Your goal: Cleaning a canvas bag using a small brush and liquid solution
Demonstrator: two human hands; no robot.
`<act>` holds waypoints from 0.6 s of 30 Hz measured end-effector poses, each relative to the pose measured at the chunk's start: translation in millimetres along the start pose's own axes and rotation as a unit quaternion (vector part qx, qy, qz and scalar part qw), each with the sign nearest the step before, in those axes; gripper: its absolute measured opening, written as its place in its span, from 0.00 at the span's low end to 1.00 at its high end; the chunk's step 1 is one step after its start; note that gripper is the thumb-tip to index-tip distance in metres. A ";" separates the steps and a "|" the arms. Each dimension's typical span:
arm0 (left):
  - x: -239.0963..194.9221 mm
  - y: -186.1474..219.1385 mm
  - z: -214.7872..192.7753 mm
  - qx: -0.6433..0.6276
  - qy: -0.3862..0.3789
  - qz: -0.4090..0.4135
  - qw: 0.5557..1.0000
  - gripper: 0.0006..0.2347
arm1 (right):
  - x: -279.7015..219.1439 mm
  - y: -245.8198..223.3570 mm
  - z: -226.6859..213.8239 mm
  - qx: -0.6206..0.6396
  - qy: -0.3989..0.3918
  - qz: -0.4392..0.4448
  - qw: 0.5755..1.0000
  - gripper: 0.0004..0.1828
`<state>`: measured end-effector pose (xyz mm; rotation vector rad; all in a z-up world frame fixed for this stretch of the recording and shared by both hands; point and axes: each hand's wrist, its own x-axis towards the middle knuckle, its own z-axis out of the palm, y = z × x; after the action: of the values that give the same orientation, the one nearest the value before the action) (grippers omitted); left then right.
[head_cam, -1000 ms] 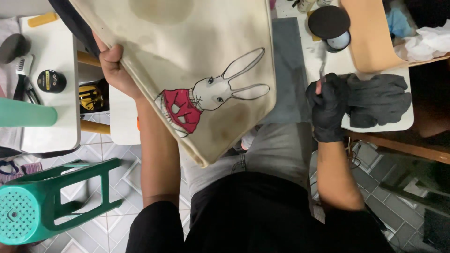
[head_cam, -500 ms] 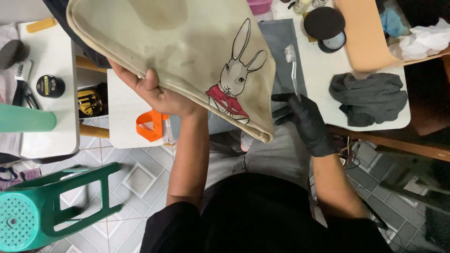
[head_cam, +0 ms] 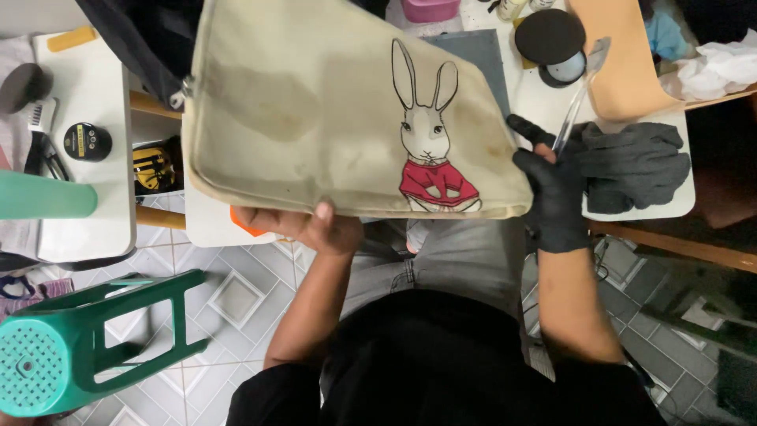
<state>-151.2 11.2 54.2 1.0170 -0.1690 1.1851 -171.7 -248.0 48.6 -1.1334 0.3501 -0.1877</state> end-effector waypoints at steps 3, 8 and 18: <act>-1.3 -20.7 -42.2 0.003 -0.078 0.119 0.990 0.31 | 13.6 -17.8 0.1 0.022 0.014 0.044 0.999 0.14; 50.5 -10.8 -70.9 0.207 -0.152 0.262 0.930 0.29 | 46.8 -27.5 -34.7 -0.170 -0.024 -0.018 0.985 0.09; 48.1 -22.6 -99.9 0.296 -0.385 -0.054 0.873 0.08 | 38.6 -49.9 -40.5 -0.242 -0.007 -0.223 0.944 0.21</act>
<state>-150.4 116.7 13.3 1.9954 -0.3804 0.6675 -149.1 -315.7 71.9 -1.6949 0.1198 -0.5120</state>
